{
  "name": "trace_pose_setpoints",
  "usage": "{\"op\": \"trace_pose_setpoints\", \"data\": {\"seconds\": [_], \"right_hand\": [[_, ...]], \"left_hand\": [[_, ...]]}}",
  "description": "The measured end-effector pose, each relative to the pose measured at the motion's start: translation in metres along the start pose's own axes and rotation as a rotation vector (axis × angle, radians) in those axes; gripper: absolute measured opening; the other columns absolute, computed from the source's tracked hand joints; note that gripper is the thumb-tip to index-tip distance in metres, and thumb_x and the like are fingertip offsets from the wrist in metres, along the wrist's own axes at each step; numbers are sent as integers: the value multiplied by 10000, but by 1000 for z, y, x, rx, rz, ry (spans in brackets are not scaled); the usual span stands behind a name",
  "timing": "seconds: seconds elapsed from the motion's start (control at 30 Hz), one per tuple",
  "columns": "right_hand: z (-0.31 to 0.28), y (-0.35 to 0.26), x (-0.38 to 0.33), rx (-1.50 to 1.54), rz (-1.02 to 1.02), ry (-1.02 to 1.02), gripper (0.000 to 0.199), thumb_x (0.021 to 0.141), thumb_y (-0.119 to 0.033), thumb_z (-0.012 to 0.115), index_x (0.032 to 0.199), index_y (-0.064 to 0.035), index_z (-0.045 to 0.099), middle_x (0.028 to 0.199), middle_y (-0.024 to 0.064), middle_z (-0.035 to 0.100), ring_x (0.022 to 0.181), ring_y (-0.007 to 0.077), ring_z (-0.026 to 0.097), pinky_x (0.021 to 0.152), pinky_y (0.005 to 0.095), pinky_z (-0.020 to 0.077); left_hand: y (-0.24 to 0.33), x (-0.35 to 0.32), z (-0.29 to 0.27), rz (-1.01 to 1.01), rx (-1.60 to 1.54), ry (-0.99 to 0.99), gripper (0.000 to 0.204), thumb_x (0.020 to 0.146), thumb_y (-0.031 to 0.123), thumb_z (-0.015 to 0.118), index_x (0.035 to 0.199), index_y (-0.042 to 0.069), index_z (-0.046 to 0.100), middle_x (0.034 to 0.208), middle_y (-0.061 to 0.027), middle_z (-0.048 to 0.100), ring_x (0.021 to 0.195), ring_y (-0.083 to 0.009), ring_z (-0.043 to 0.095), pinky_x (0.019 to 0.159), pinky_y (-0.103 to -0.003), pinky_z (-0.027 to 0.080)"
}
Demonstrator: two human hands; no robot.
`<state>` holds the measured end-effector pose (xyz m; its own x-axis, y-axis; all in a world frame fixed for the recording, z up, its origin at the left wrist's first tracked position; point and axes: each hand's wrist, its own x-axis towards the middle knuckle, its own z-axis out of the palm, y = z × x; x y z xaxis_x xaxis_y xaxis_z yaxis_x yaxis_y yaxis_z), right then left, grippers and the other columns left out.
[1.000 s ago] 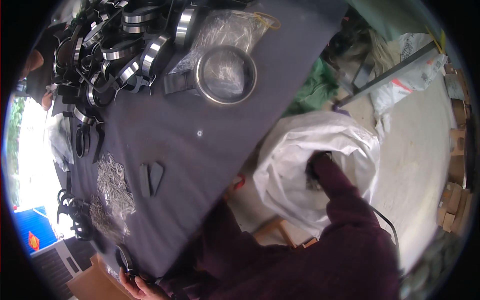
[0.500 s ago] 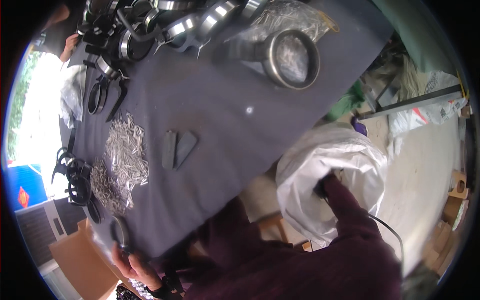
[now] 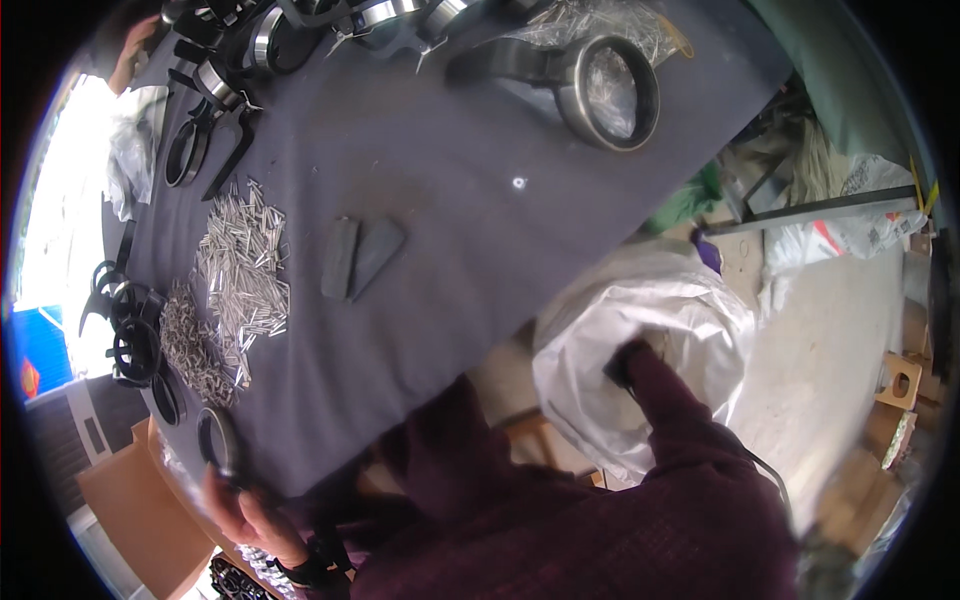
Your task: Assembling components of flashlights or similar plastic/metal casing devices in a factory setting.
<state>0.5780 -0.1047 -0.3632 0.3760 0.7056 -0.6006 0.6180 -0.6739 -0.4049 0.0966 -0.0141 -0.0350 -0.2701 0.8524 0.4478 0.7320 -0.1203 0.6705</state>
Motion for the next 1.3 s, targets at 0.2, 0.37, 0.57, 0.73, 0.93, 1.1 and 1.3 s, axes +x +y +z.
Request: {"op": "trace_pose_setpoints", "data": {"seconds": [0.2,0.37,0.57,0.73,0.93,1.1,1.3], "right_hand": [[-10,7,10,49,-70,35,643,694,-275,759,1253,-35,548,1229,195,583,1168,323,531,1016,384,381],[-7,14,11,64,-128,68,645,688,-270,765,1250,-35,551,1227,194,584,1165,322,533,1016,383,382],[-28,58,2,83,-177,147,647,680,-264,772,1245,-35,555,1226,193,585,1162,322,535,1015,383,382],[-37,65,-32,36,-52,354,800,598,-225,787,1292,12,469,1148,214,595,1070,335,575,946,387,449],[-47,58,-108,342,114,448,691,537,-118,778,1140,75,500,1034,189,611,972,329,596,886,350,462],[-76,-1,-171,562,29,456,508,572,-19,763,1040,36,571,904,78,632,788,153,597,714,293,504],[-131,-69,-221,933,-201,507,506,636,48,712,1118,29,560,968,63,637,847,165,617,756,294,513]], "left_hand": [[-5,-1,1,21,-61,-5,440,911,238,547,1292,22,506,922,24,504,680,-49,404,586,-182,302],[-11,0,-3,24,-43,-29,454,913,254,563,1291,10,503,911,23,501,661,-50,397,566,-184,293],[-9,0,-7,13,-71,-56,462,902,216,578,1300,-5,494,971,6,514,705,-48,418,605,-178,312],[-4,2,-4,59,-79,-91,422,884,70,555,1289,-31,495,1094,-34,530,908,-106,487,818,-229,405],[0,5,-1,46,-194,-114,357,861,16,587,1214,-29,556,1043,-27,526,908,-112,476,827,-222,384],[6,14,-5,72,-288,-83,321,859,6,617,1177,-9,577,908,23,473,779,-61,415,699,-174,355],[6,13,-2,48,-330,-90,320,800,-19,664,1114,10,609,832,25,445,734,-59,417,637,-181,367]]}}
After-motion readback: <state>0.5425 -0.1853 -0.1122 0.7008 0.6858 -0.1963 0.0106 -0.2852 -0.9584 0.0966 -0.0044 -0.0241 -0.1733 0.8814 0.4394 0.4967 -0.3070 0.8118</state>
